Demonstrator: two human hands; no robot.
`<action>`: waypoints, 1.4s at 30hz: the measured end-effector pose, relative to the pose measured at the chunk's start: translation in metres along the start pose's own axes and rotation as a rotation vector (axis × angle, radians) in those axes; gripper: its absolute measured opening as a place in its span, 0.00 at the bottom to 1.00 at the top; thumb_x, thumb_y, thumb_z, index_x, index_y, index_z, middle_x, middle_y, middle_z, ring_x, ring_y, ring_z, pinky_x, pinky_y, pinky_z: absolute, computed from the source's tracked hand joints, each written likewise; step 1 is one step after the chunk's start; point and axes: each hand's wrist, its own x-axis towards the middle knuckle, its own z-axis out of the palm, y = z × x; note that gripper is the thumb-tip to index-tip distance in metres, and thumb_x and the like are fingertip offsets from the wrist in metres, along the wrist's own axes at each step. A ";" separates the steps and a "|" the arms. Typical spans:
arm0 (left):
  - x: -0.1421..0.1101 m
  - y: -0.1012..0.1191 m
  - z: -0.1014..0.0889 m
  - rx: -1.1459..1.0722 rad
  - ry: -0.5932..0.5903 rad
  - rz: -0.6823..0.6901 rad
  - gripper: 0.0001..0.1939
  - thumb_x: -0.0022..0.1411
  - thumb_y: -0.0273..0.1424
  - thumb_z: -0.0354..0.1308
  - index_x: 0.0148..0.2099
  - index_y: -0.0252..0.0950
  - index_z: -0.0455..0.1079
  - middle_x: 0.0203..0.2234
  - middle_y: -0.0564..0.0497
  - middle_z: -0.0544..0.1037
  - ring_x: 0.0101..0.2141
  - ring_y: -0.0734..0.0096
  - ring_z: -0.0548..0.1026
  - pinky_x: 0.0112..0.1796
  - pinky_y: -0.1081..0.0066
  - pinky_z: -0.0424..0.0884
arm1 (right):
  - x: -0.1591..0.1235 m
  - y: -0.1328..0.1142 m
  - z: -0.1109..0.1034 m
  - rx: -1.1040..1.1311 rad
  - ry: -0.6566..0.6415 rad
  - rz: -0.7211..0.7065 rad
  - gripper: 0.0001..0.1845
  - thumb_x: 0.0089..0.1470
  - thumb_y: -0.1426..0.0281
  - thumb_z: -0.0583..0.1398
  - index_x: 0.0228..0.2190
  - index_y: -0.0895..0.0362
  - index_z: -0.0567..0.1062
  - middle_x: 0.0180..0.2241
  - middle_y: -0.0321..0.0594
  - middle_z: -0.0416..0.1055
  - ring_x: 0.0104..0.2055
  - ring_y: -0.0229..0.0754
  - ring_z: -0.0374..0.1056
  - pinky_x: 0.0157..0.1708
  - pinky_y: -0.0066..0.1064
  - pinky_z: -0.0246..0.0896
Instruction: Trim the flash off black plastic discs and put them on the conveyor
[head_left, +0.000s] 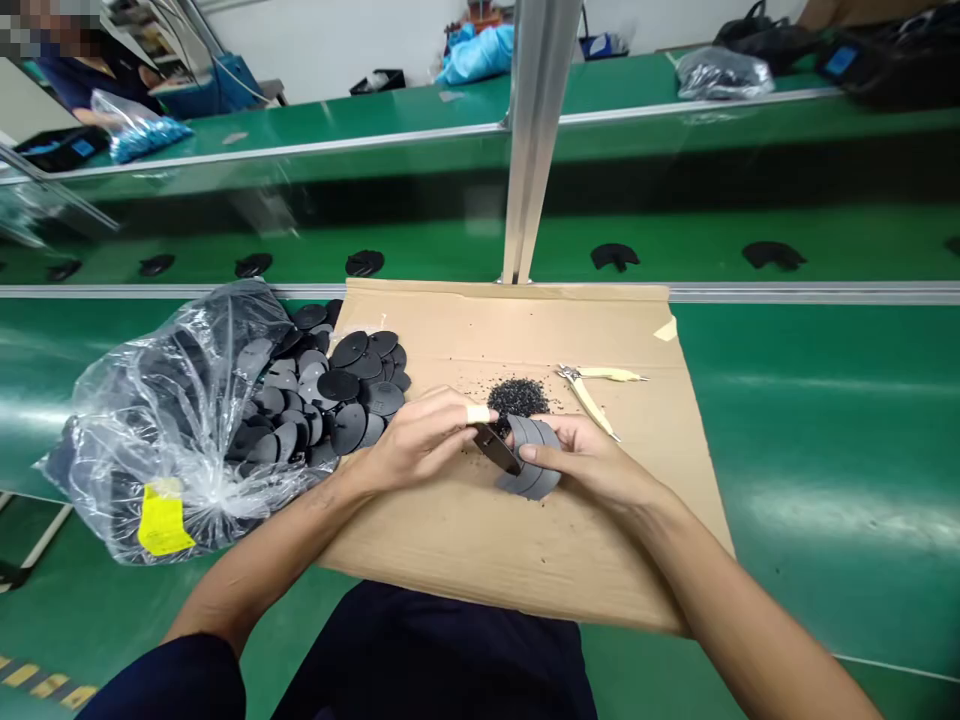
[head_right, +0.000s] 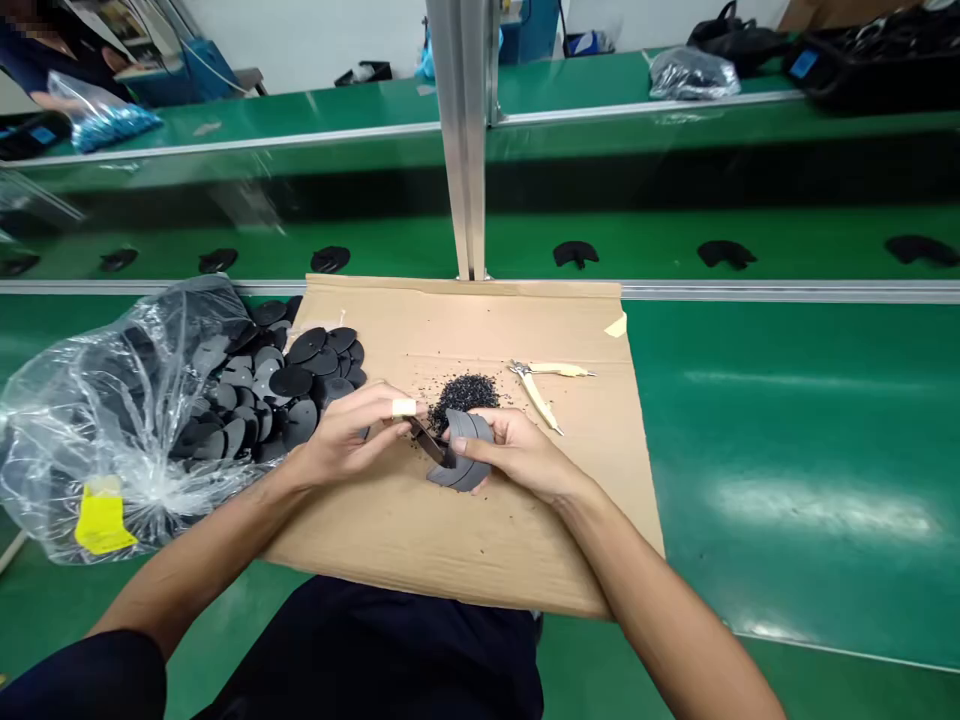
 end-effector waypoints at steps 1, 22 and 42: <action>-0.002 0.000 -0.001 -0.034 -0.007 -0.002 0.10 0.68 0.24 0.56 0.49 0.35 0.74 0.36 0.46 0.80 0.36 0.71 0.77 0.37 0.71 0.74 | 0.000 0.001 0.000 -0.009 0.018 0.004 0.25 0.48 0.55 0.72 0.39 0.61 0.75 0.27 0.37 0.76 0.24 0.35 0.71 0.21 0.24 0.68; -0.017 0.003 0.028 -0.236 0.079 -0.154 0.13 0.70 0.21 0.50 0.45 0.36 0.75 0.46 0.44 0.81 0.47 0.67 0.79 0.47 0.65 0.76 | 0.003 0.004 0.009 -0.168 0.052 0.013 0.24 0.51 0.49 0.69 0.29 0.57 0.71 0.24 0.31 0.64 0.25 0.33 0.60 0.24 0.24 0.58; -0.020 0.010 0.028 -0.418 -0.117 -0.651 0.16 0.70 0.39 0.56 0.33 0.35 0.63 0.21 0.58 0.59 0.22 0.80 0.58 0.23 0.76 0.55 | 0.000 0.010 0.013 -0.513 0.189 -0.250 0.16 0.64 0.57 0.60 0.32 0.56 0.71 0.28 0.34 0.65 0.30 0.38 0.62 0.30 0.28 0.60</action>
